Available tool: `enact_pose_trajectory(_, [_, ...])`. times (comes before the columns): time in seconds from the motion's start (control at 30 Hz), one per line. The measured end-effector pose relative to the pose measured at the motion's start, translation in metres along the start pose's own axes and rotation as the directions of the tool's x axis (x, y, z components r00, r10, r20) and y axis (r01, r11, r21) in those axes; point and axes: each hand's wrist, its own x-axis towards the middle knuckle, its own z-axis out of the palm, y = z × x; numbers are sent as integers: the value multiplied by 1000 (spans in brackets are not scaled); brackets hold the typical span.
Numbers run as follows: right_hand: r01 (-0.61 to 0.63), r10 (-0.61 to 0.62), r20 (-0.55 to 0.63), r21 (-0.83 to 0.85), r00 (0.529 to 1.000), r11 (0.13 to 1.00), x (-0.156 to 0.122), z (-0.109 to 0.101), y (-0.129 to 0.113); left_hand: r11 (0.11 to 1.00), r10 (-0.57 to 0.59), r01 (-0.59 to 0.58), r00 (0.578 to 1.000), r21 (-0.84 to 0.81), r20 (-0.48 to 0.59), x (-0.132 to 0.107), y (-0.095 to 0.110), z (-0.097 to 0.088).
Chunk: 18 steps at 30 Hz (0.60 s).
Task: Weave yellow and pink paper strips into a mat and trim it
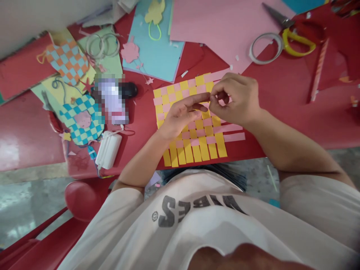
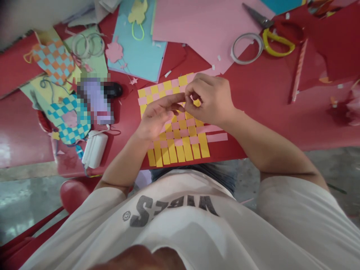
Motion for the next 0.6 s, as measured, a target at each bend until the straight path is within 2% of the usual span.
enact_pose_trajectory(0.17, [2, -2, 16, 2, 1000, 1000, -5, 1, -8, 973, 41, -32, 998, 230, -38, 3, 0, -4])
enact_pose_trajectory(0.27, [-18, 18, -44, 12, 999, 1000, -3, -7, -12, 904, 66, -13, 992, 427, -109, 3, 4, -15])
enact_pose_trajectory(0.33, [-65, 66, -103, 18, 993, 998, 4, -17, -5, 826, 96, 1, 985, 564, -142, 2, 9, -21])
enact_pose_trajectory(0.4, [-149, 153, -92, 51, 984, 988, 14, -27, 11, 717, 112, 10, 985, 697, -130, 0, 12, -22])
enact_pose_trajectory(0.5, [-260, 258, 45, 72, 965, 963, 27, -36, 40, 514, 57, -10, 998, 858, -22, 0, 12, -18])
enact_pose_trajectory(0.6, [-244, 247, 115, -43, 962, 969, 31, -38, 58, 362, -60, -73, 993, 930, 101, 4, 4, -12])
